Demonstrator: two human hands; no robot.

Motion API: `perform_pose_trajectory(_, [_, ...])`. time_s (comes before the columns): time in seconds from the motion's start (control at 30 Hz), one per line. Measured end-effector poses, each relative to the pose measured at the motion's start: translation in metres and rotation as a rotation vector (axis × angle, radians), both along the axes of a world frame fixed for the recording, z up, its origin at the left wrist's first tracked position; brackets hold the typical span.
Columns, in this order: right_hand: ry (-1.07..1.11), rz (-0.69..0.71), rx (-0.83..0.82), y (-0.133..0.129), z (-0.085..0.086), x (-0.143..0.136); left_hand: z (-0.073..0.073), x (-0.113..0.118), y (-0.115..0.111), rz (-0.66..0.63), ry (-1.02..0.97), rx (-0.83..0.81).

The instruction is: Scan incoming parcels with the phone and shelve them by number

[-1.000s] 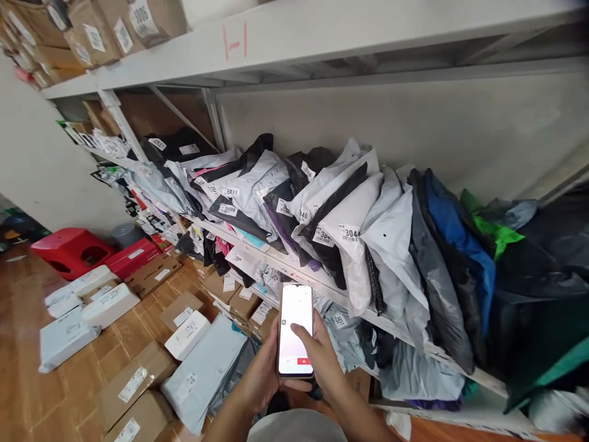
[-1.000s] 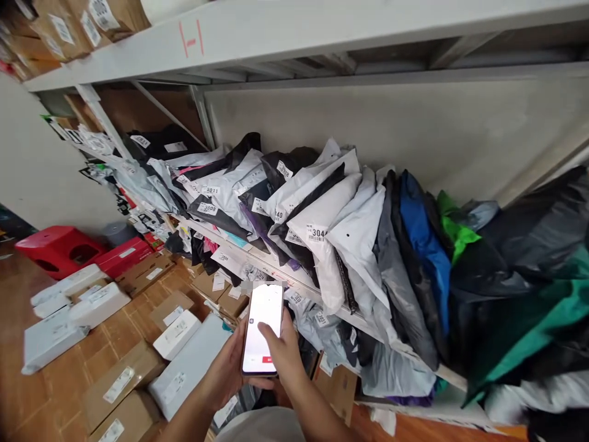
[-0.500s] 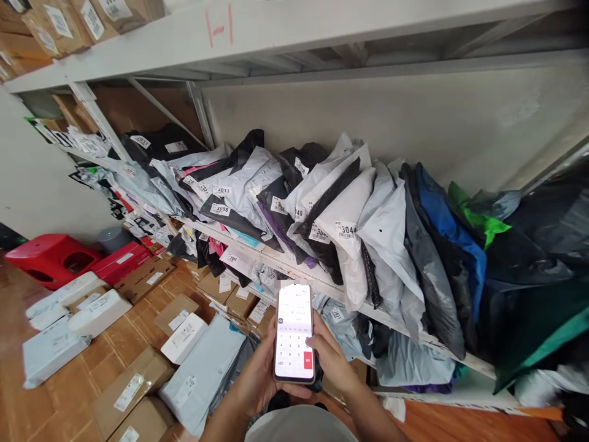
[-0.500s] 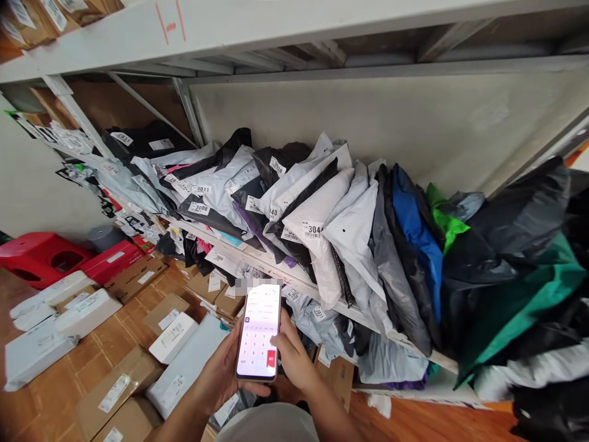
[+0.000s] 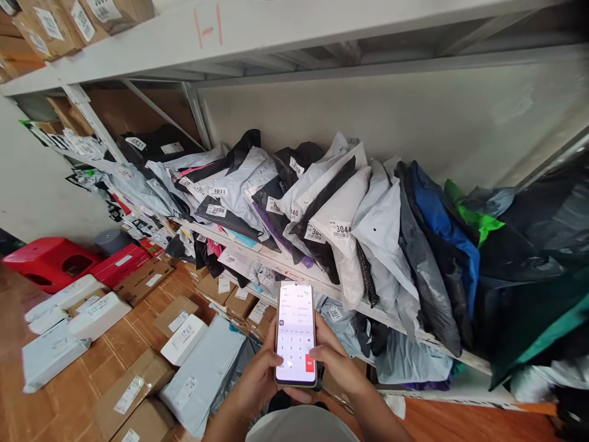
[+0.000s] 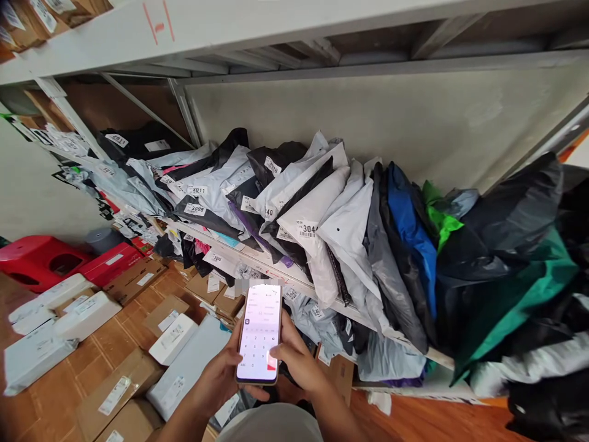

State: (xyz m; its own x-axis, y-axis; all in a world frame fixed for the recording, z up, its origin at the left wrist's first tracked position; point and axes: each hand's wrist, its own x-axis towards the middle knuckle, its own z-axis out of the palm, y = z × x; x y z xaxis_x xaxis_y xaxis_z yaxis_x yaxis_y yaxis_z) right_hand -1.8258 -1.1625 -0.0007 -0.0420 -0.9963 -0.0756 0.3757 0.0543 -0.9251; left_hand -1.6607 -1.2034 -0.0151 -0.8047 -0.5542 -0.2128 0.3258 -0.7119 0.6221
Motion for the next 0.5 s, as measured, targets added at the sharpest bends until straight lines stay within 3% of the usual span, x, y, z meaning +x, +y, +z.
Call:
perform_pose_trajectory(0.23, [-0.018,-0.084,0.023,0.0025,-0.0028,0.0014,-0.0024,-0.0024,-0.0016,-0.05,-0.072,-0.006])
perform_pose_trajectory(0.4, [0.02,-0.208,0.07,0.0015,-0.0028,0.0032,0.0042,-0.0089,-0.006,-0.083,0.059,0.043])
perform_pose_trajectory(0.5, [0.005,-0.202,0.07,0.0003,-0.0015,0.0032,0.0069,-0.0066,-0.0077,-0.062,0.018,0.07])
